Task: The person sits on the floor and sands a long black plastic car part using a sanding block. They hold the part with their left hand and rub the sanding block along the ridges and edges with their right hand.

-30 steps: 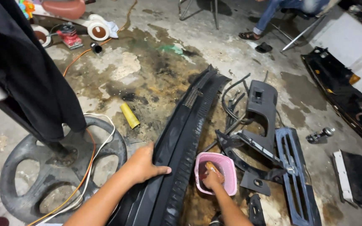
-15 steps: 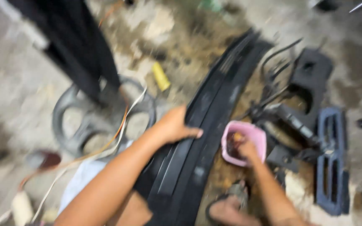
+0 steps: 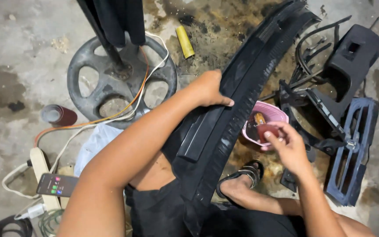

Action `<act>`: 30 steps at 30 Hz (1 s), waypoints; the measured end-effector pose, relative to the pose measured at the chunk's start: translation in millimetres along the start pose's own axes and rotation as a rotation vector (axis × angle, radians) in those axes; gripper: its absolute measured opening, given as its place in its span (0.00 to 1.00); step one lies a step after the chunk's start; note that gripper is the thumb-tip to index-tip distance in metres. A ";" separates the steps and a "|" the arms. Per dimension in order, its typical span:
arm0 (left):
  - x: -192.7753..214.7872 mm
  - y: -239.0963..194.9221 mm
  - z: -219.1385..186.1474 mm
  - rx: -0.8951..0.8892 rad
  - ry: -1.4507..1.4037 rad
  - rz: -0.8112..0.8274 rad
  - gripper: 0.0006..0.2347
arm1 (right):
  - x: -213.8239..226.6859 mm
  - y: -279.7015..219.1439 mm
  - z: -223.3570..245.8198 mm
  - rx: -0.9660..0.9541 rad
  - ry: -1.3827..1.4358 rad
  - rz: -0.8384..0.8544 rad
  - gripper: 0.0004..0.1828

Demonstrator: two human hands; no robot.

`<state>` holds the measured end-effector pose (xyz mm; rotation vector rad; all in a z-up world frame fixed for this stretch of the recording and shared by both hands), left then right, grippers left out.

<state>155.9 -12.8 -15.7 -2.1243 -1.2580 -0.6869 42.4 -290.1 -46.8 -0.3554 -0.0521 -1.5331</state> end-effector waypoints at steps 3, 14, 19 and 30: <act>-6.9 9.4 3.7 -0.015 -0.004 -0.019 0.35 | -43.5 -36.3 36.9 0.090 0.037 0.080 0.19; -21.0 27.5 9.0 0.041 0.033 0.022 0.36 | -84.5 -68.7 12.8 0.062 0.047 0.072 0.13; -37.0 42.6 17.8 0.072 0.097 0.024 0.39 | -87.8 -76.7 10.0 0.048 0.011 0.044 0.09; -39.9 37.8 3.2 0.037 0.104 -0.016 0.39 | -104.0 -58.2 18.8 0.188 -0.157 -0.026 0.10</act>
Point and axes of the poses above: each hand's wrist, its own y-axis towards the middle knuckle, its own x-axis out of the back of the hand, z = x × y, the point moved 6 cm from there along y, towards the middle knuckle, and after that the axes turned 2 degrees about y, right-handed, at the moved point
